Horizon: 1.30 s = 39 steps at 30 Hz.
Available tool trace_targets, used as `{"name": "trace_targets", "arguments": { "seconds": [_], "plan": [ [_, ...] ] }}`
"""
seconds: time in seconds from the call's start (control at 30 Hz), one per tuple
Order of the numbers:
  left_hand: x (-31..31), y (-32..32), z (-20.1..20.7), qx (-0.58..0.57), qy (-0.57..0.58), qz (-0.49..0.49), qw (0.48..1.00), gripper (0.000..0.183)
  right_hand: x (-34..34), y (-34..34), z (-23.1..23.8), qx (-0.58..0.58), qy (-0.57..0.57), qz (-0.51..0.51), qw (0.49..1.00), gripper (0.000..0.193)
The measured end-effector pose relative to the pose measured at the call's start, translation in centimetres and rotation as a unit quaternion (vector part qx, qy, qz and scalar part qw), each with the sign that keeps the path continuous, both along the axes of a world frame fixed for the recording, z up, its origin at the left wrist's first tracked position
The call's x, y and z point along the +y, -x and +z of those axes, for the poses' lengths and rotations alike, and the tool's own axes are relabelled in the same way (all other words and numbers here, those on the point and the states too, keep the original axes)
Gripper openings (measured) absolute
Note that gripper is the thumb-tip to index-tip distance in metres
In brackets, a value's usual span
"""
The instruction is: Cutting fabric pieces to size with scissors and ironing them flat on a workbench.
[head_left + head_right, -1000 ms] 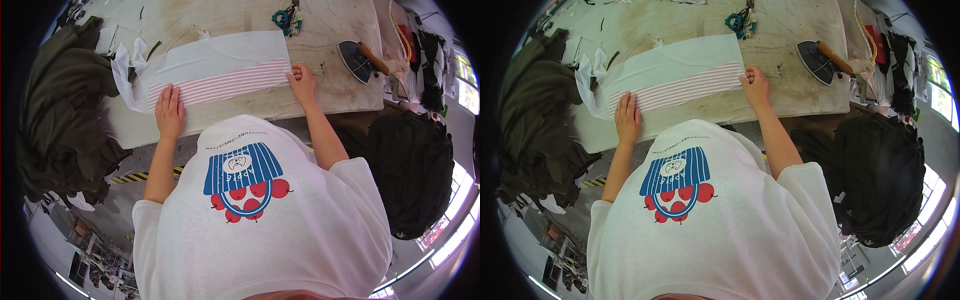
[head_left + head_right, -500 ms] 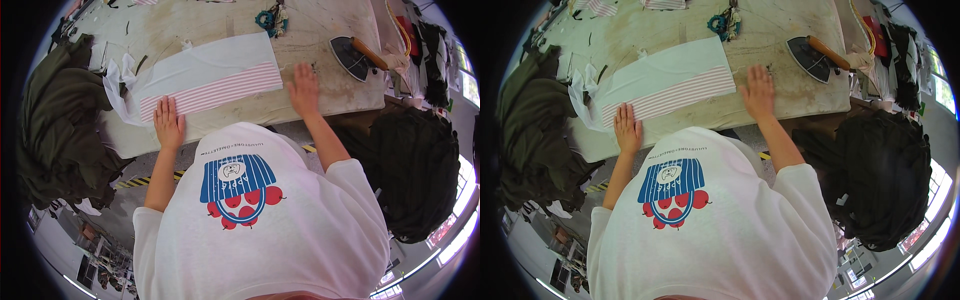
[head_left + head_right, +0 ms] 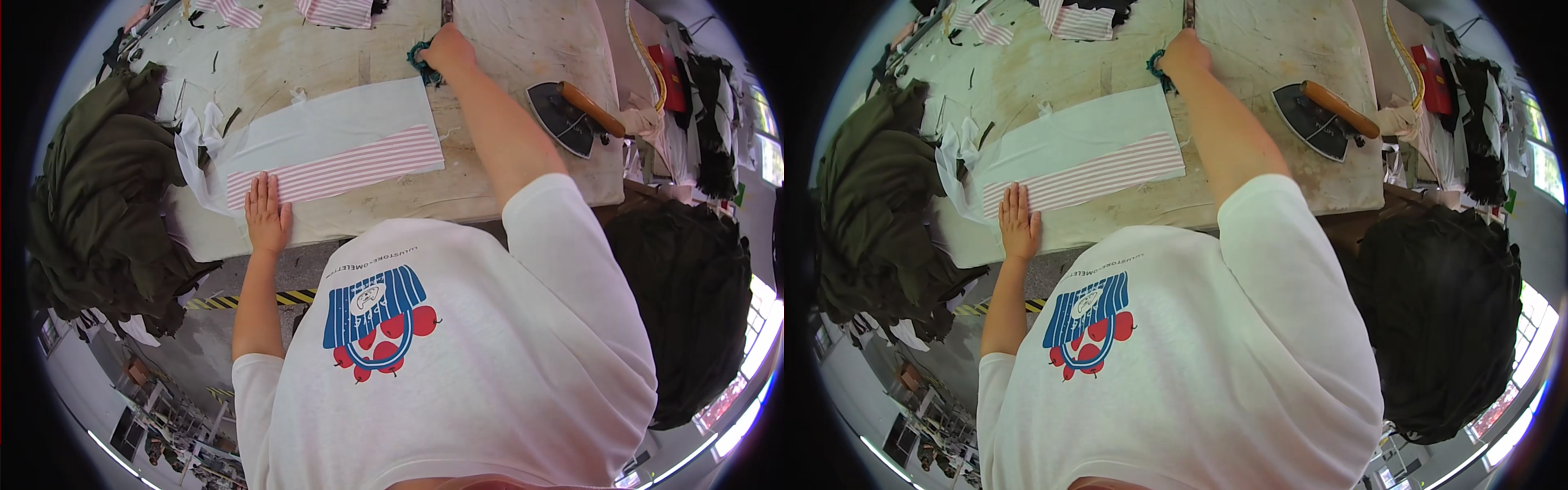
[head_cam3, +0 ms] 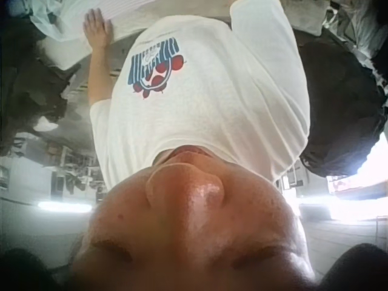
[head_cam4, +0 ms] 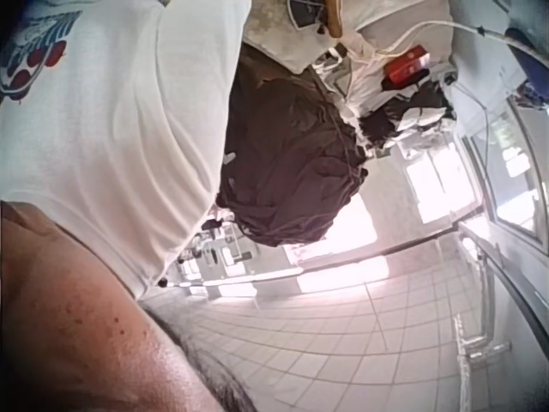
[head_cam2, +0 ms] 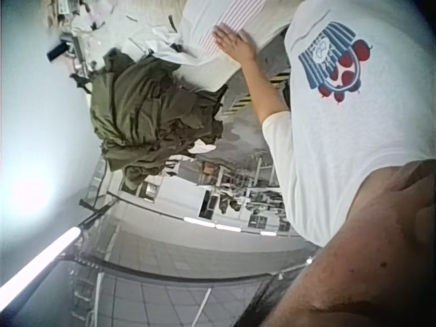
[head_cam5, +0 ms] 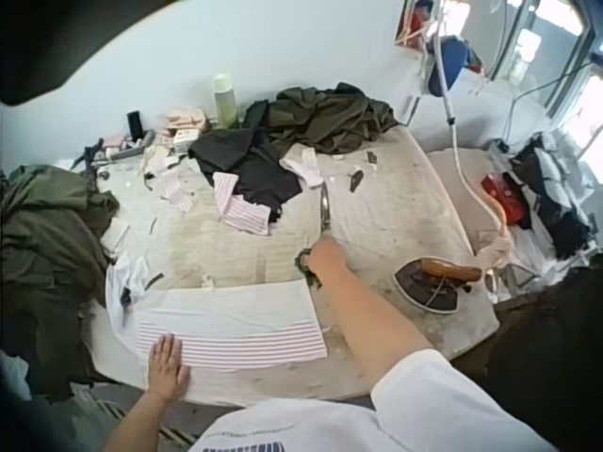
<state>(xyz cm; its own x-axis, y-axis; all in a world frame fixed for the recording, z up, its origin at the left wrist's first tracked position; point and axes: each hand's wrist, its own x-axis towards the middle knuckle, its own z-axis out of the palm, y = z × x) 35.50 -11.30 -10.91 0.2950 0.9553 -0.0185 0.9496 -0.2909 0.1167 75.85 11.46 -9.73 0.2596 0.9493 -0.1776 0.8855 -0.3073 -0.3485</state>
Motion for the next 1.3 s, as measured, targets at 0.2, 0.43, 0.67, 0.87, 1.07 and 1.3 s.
{"name": "trace_targets", "arguments": {
  "seconds": [0.2, 0.43, 0.67, 0.87, 1.07, 1.3],
  "plan": [
    [0.2, -1.7, 1.2, -0.021, -0.034, -0.024, 0.999, 0.057, -3.3, -7.5, 0.3, 0.206, 0.126, -0.055, 0.969, 0.039],
    [5.2, -9.5, 1.4, -0.084, 0.025, -0.230, 0.969, 0.053, -29.6, -2.1, 2.9, 0.755, 0.063, -0.285, 0.587, 0.031],
    [10.5, -11.5, -0.7, -0.172, 0.050, -0.482, 0.857, 0.031, -39.9, 14.3, 1.4, 0.769, -0.051, -0.385, 0.507, 0.047],
    [11.0, -13.1, -2.4, -0.227, 0.043, -0.517, 0.824, 0.024, -39.2, 21.5, 2.7, 0.793, -0.128, -0.419, 0.422, 0.049],
    [11.4, -14.4, -3.5, -0.281, 0.036, -0.524, 0.803, 0.025, -36.4, 23.3, 0.0, 0.679, -0.111, -0.496, 0.530, 0.052],
    [11.6, -13.9, -4.9, -0.312, 0.021, -0.520, 0.794, 0.026, -30.5, 22.6, -0.9, 0.554, -0.088, -0.552, 0.618, 0.055]
  ]
}}
